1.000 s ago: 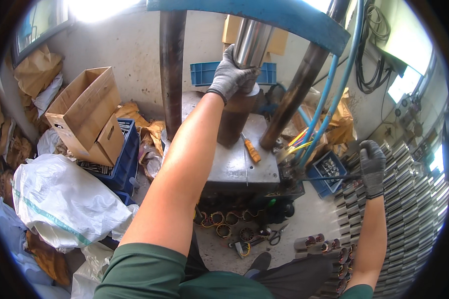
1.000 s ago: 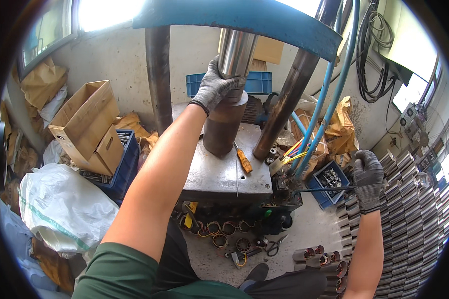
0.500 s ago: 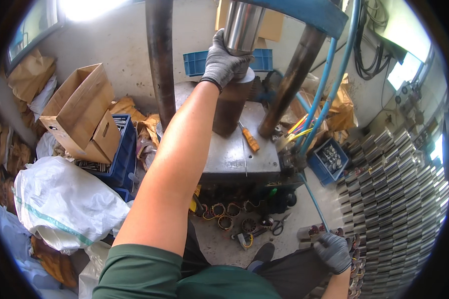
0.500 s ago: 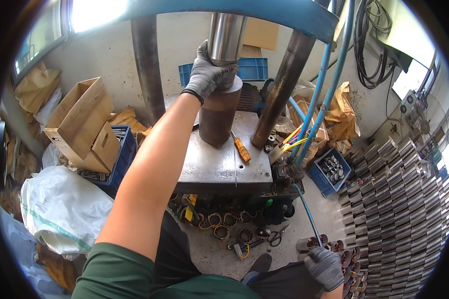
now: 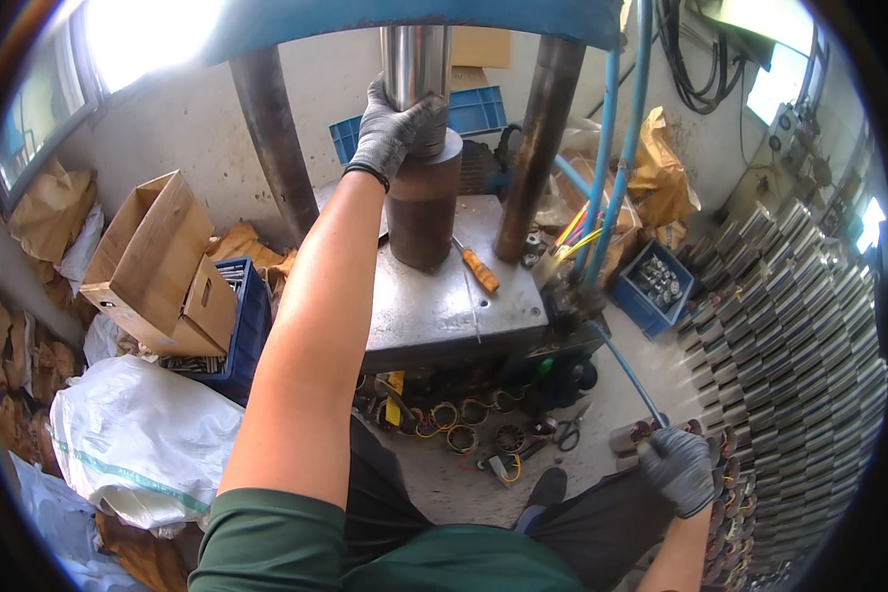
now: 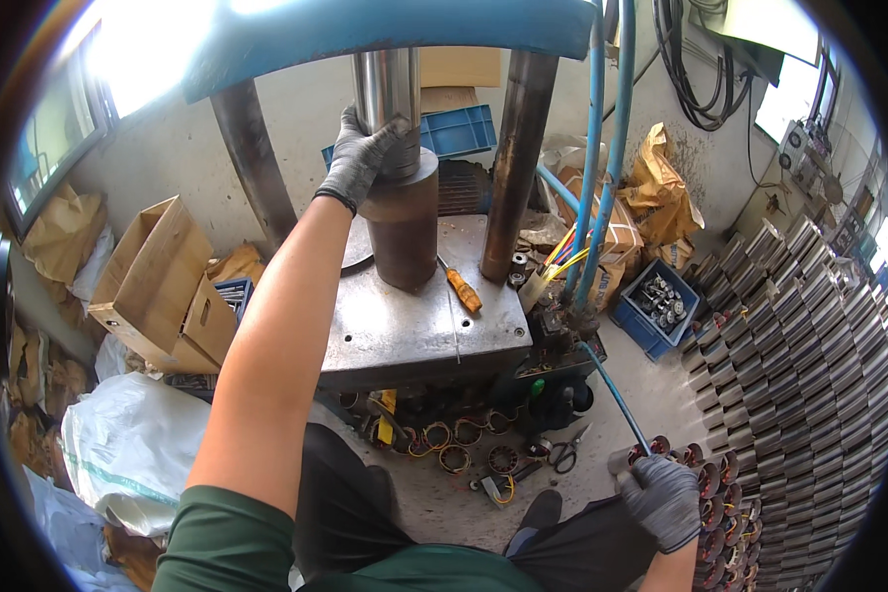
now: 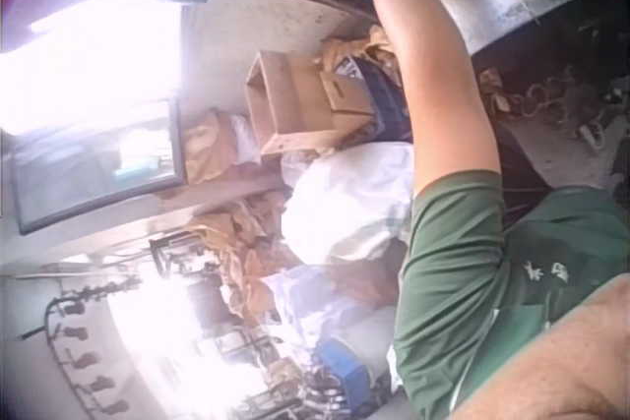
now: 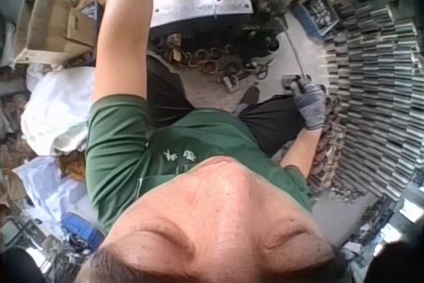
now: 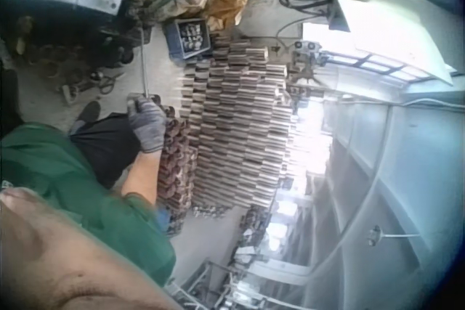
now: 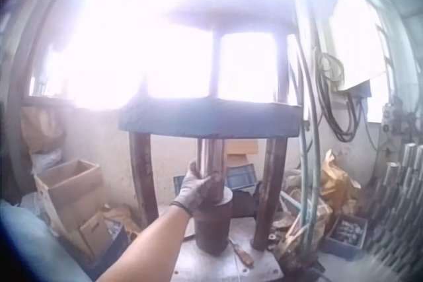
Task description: The worker uses a hydraulic press and a small hook tool to assemble and align wires in a motor stator.
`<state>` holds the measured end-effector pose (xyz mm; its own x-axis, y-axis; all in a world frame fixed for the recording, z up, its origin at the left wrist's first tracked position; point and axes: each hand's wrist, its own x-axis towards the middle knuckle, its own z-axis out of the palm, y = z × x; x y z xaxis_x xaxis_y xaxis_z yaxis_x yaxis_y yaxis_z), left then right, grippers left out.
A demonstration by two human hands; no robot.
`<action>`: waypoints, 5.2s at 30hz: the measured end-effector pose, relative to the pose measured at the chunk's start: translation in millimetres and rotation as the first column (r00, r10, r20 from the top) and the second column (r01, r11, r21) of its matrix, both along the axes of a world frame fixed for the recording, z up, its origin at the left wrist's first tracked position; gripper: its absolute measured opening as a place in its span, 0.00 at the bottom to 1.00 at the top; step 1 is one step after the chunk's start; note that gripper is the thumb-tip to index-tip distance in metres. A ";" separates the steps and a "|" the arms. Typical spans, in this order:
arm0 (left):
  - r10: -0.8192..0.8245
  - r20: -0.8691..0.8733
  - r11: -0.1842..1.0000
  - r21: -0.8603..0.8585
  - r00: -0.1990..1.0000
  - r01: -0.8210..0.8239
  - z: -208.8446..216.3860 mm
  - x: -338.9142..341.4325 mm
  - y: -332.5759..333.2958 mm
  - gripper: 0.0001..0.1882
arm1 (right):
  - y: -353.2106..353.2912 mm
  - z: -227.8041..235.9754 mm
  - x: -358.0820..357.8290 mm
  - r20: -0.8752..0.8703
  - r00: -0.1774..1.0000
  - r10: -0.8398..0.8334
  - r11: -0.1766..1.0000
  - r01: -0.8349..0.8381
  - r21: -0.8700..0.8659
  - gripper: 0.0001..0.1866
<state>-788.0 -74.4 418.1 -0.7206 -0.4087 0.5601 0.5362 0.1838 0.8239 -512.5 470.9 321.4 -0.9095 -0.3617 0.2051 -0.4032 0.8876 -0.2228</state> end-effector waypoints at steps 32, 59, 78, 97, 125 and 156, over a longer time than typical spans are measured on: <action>0.090 0.102 0.994 -0.065 0.991 -0.084 -2.6 -5.4 -10.6 0.42 | -2.2 29.7 -11.7 0.014 0.996 0.090 0.996 -0.090 -0.002 0.07; 0.181 0.166 0.980 -0.113 0.969 -0.164 -2.7 -3.2 -14.1 0.41 | 6.9 55.5 -32.8 0.263 0.952 0.156 0.987 -0.141 -0.073 0.11; 0.198 0.199 0.975 -0.143 0.960 -0.171 -1.0 2.7 -5.5 0.38 | 7.0 64.9 -35.0 0.488 0.870 0.069 0.991 -0.115 0.065 0.13; 0.086 0.158 0.996 -0.046 0.984 -0.079 -1.7 6.8 -3.0 0.39 | 9.7 63.1 -36.4 0.414 0.905 0.100 0.995 -0.081 -0.062 0.15; 0.070 0.061 0.994 -0.092 0.996 -0.064 -13.9 11.0 -3.9 0.42 | -67.5 152.7 -228.1 -0.469 0.876 -0.115 0.990 0.065 -0.122 0.21; -0.004 0.325 0.656 0.715 0.946 -0.242 -186.2 162.9 50.0 0.44 | -346.2 -102.2 -162.3 -0.089 0.848 0.522 0.651 -0.464 -0.600 0.54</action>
<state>-625.1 -24.4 231.9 -0.7035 -0.6877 -0.1791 0.2847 -0.5036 0.8157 -674.8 124.6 219.3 -0.6559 -0.5977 0.4611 -0.6970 0.2448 -0.6740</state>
